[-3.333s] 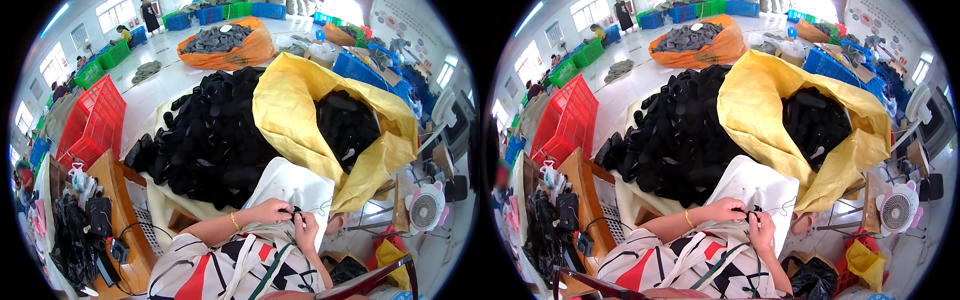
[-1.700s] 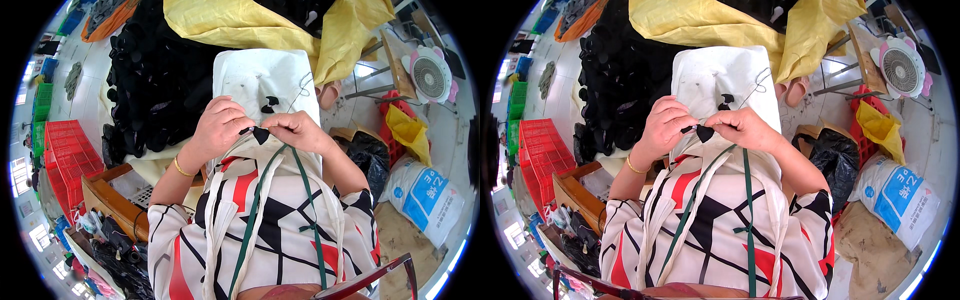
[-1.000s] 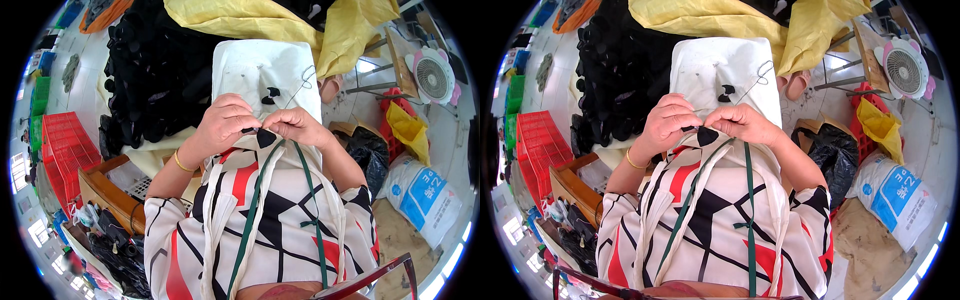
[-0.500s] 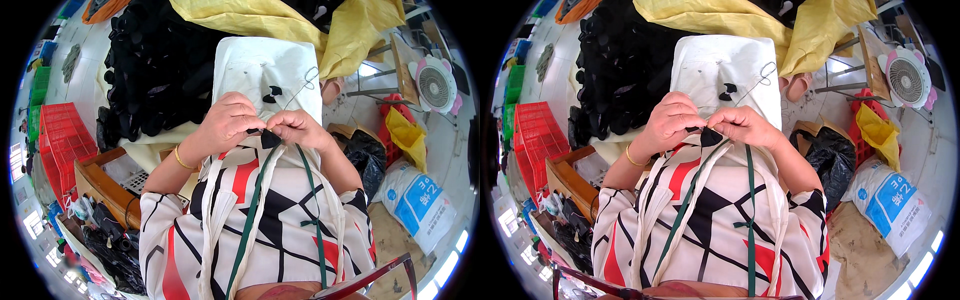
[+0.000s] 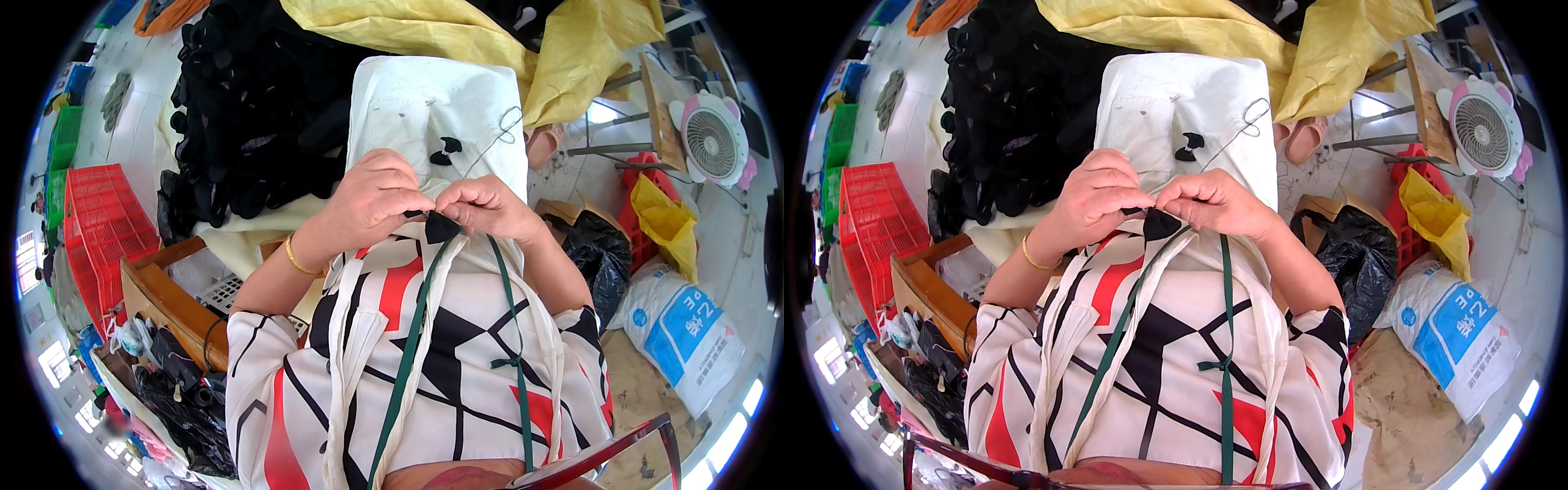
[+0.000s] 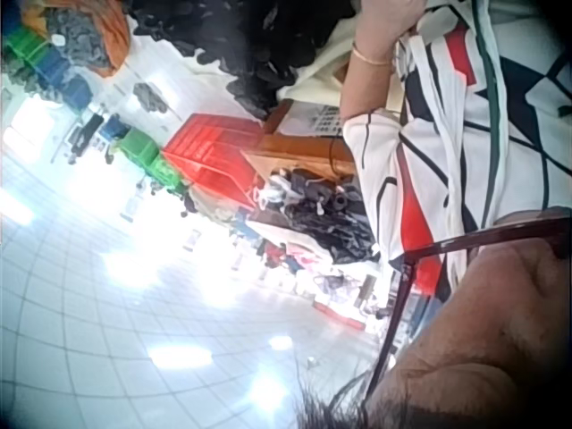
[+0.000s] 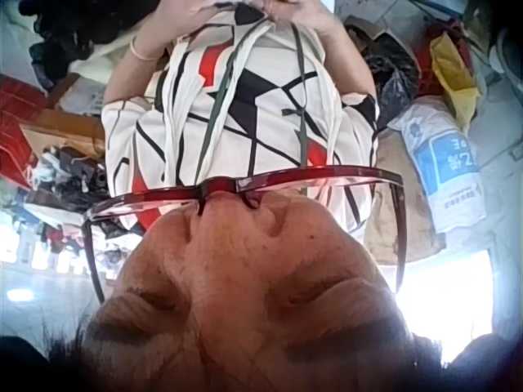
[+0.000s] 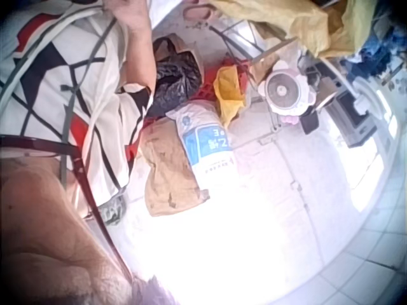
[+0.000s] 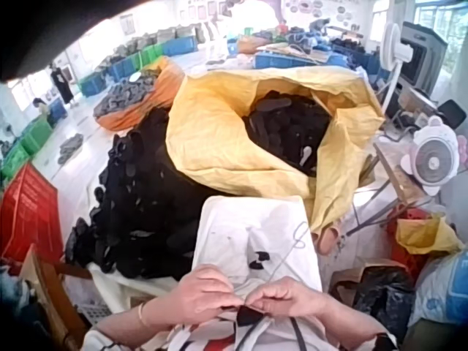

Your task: The person sits at a workstation in a factory and sews black shoe components by hand using a needle and thread. They repeatedly pick up a shoe part, stitch it, and place it down, working on a pile of similar items.

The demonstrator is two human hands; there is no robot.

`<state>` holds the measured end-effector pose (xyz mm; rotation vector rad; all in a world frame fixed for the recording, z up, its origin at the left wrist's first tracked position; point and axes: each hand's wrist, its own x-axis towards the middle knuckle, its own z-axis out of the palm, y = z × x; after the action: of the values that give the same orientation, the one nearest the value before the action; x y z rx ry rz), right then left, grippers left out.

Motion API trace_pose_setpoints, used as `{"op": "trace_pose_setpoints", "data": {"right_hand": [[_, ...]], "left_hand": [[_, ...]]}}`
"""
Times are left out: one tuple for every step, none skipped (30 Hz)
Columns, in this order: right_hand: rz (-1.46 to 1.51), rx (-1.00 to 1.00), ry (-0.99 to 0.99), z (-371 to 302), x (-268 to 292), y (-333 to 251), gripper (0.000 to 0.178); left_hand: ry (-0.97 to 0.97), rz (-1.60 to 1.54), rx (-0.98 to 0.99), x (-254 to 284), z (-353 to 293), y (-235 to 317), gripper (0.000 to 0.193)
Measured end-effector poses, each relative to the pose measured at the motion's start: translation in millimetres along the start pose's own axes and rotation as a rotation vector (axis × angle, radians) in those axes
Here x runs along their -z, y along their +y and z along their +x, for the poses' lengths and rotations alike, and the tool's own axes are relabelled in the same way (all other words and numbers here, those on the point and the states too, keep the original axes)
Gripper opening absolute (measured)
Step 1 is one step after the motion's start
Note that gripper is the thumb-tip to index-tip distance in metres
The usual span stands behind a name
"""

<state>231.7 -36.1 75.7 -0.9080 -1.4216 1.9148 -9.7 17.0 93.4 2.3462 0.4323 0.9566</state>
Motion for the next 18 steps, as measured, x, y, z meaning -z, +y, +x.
{"op": "trace_pose_setpoints", "data": {"right_hand": [[0.020, -0.005, 0.005, 0.2, -1.9, -1.3, 0.011], [0.024, 0.004, 0.010, 0.1, -2.9, 0.7, 0.010], [0.028, 0.014, 0.016, -0.2, -3.8, 4.3, 0.010], [0.031, 0.023, 0.022, -0.5, -4.8, 7.5, 0.009], [0.048, 0.017, 0.042, -0.6, -5.1, 8.8, 0.009], [0.064, 0.010, 0.062, -0.9, -5.4, 9.8, 0.008], [0.080, 0.004, 0.083, -1.5, -5.3, 11.1, 0.007], [0.084, -0.017, 0.088, -1.4, -4.5, 12.6, 0.009], [0.087, -0.037, 0.093, -1.5, -3.7, 14.3, 0.011], [0.089, -0.057, 0.098, -2.1, -3.3, 15.8, 0.014], [0.125, -0.067, 0.096, -0.5, -1.5, 15.5, 0.017], [0.160, -0.076, 0.093, -0.2, -1.0, 14.9, 0.022], [0.194, -0.085, 0.089, -1.1, -2.1, 15.1, 0.026], [0.111, -0.091, 0.080, -0.2, -0.9, 13.7, 0.036], [0.058, -0.085, 0.070, 1.0, -3.2, 11.1, 0.037], [0.037, -0.058, 0.083, 3.6, -6.0, 8.8, 0.033], [0.054, -0.123, 0.065, 5.3, -11.0, 2.4, 0.026], [0.105, -0.078, 0.067, 8.6, -13.5, 1.3, 0.023]], "left_hand": [[-0.003, 0.000, 0.000, -1.3, -1.1, -0.9, 0.025], [0.008, -0.019, 0.004, -3.5, -1.7, -1.6, 0.024], [0.018, -0.038, 0.009, -6.2, -2.1, -2.1, 0.024], [0.029, -0.058, 0.014, -8.3, -2.9, -2.6, 0.024], [0.015, -0.094, 0.082, -9.4, -3.0, -3.3, 0.024], [0.002, -0.130, 0.151, -10.4, -3.7, -3.2, 0.024], [-0.012, -0.167, 0.218, -11.5, -4.5, -3.1, 0.024], [-0.013, -0.193, 0.234, -11.7, -5.3, -3.7, 0.024], [-0.013, -0.220, 0.250, -11.8, -6.3, -4.2, 0.023], [-0.014, -0.247, 0.265, -12.5, -7.7, -4.1, 0.023], [-0.022, -0.260, 0.270, -12.3, -7.0, -6.1, 0.023], [-0.030, -0.272, 0.274, -12.4, -7.1, -7.2, 0.024], [-0.036, -0.283, 0.277, -13.6, -9.1, -6.8, 0.024], [-0.058, -0.260, 0.325, -13.4, -9.1, -4.1, 0.022], [-0.064, -0.238, 0.316, -12.9, -9.4, -3.1, 0.021], [-0.068, -0.244, 0.317, -11.6, -6.4, -3.0, 0.023], [-0.060, -0.269, 0.340, -11.1, -11.9, -4.0, 0.024], [-0.050, -0.324, 0.351, -13.8, -14.0, -6.2, 0.025]]}}
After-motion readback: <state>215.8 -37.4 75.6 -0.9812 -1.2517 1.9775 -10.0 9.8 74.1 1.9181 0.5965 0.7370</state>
